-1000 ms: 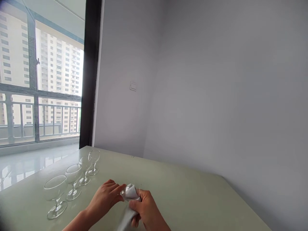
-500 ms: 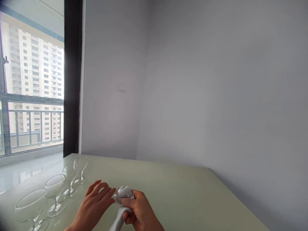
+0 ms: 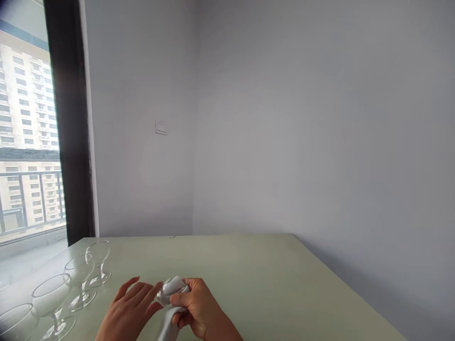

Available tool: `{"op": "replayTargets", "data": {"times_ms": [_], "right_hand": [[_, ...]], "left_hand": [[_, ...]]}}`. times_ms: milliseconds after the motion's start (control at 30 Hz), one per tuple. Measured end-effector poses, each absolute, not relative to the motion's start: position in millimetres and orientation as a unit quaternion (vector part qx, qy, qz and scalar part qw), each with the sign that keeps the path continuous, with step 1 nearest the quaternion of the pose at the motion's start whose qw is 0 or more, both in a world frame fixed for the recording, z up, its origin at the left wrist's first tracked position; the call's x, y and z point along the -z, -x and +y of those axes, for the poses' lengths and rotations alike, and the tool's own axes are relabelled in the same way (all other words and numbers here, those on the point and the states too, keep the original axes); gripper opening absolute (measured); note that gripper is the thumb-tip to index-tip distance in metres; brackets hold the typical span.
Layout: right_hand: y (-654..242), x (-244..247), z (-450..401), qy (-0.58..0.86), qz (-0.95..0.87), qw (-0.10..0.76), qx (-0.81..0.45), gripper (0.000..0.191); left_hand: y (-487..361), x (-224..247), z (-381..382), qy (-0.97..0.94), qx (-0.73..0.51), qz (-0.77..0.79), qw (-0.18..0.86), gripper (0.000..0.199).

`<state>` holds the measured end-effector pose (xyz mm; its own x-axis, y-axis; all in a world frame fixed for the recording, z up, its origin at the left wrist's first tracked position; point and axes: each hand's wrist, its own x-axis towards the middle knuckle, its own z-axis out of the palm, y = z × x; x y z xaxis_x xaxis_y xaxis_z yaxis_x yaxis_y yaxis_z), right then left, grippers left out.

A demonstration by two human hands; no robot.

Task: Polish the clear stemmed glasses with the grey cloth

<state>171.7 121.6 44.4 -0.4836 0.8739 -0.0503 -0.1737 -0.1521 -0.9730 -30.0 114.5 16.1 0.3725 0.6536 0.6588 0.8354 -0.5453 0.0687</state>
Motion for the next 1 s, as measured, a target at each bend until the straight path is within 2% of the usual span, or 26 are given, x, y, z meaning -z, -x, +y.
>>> {"op": "replayTargets", "data": {"times_ms": [67,167,233,267,300,367,433,467,533,600,700,733,767,800,933,1000], "right_hand": [[-177.7,-51.4,117.7,0.305,-0.589,0.357,-0.657,0.024],[-200.2,-63.4,116.0,0.286,-0.709,0.241,-0.598,0.025],[-212.8,-66.6,119.2,0.288,-0.741,0.190,-0.576,0.023],[-215.6,-66.1,121.5,0.292,-0.741,0.192,-0.573,0.021],[-215.4,-64.3,124.0,0.298,-0.731,0.212,-0.576,0.020],[-206.8,-58.6,127.6,0.308,-0.678,0.280,-0.606,0.022],[-192.6,-53.8,127.9,0.309,-0.597,0.342,-0.656,0.028],[-186.1,-52.9,126.7,0.303,-0.565,0.366,-0.674,0.031],[-179.7,-54.7,122.2,0.282,-0.556,0.375,-0.686,0.034],[-184.1,-59.7,117.2,0.266,-0.612,0.326,-0.669,0.035],[-200.7,-65.5,113.8,0.297,-0.696,0.189,-0.626,0.035],[-204.7,-65.5,114.3,0.312,-0.707,0.168,-0.613,0.032],[-206.4,-64.5,115.3,0.322,-0.709,0.170,-0.604,0.027],[-205.5,-62.7,116.6,0.327,-0.701,0.193,-0.604,0.024],[-183.9,-54.8,119.4,0.306,-0.560,0.352,-0.684,0.019],[-174.7,-54.9,117.2,0.288,-0.512,0.381,-0.713,0.021]], "left_hand": [[32.4,-18.8,116.6,0.820,0.311,-0.479,0.039,0.027],[24.9,-19.4,118.6,0.802,0.254,-0.488,-0.233,0.051],[16.3,-17.1,117.7,0.791,0.220,-0.458,-0.340,0.064],[13.1,-15.7,116.8,0.797,0.227,-0.454,-0.327,0.064],[11.3,-14.4,115.9,0.810,0.250,-0.459,-0.267,0.060],[13.2,-12.9,114.8,0.830,0.303,-0.463,-0.064,0.044],[21.1,-13.6,115.3,0.825,0.326,-0.447,0.115,0.040],[25.9,-14.9,115.9,0.821,0.328,-0.440,0.159,0.039],[33.6,-19.2,116.8,0.816,0.325,-0.454,0.148,0.035],[35.3,-23.9,116.6,0.819,0.301,-0.487,0.022,0.026],[26.5,-26.0,114.2,0.795,0.200,-0.497,-0.286,0.020],[22.6,-25.0,113.5,0.783,0.175,-0.488,-0.343,0.022],[19.2,-23.4,112.9,0.783,0.172,-0.486,-0.348,0.023],[17.0,-21.6,112.5,0.796,0.192,-0.490,-0.298,0.024],[23.6,-17.1,113.6,0.823,0.316,-0.460,0.105,0.034],[32.1,-18.6,115.0,0.824,0.322,-0.433,0.172,0.035]]}}
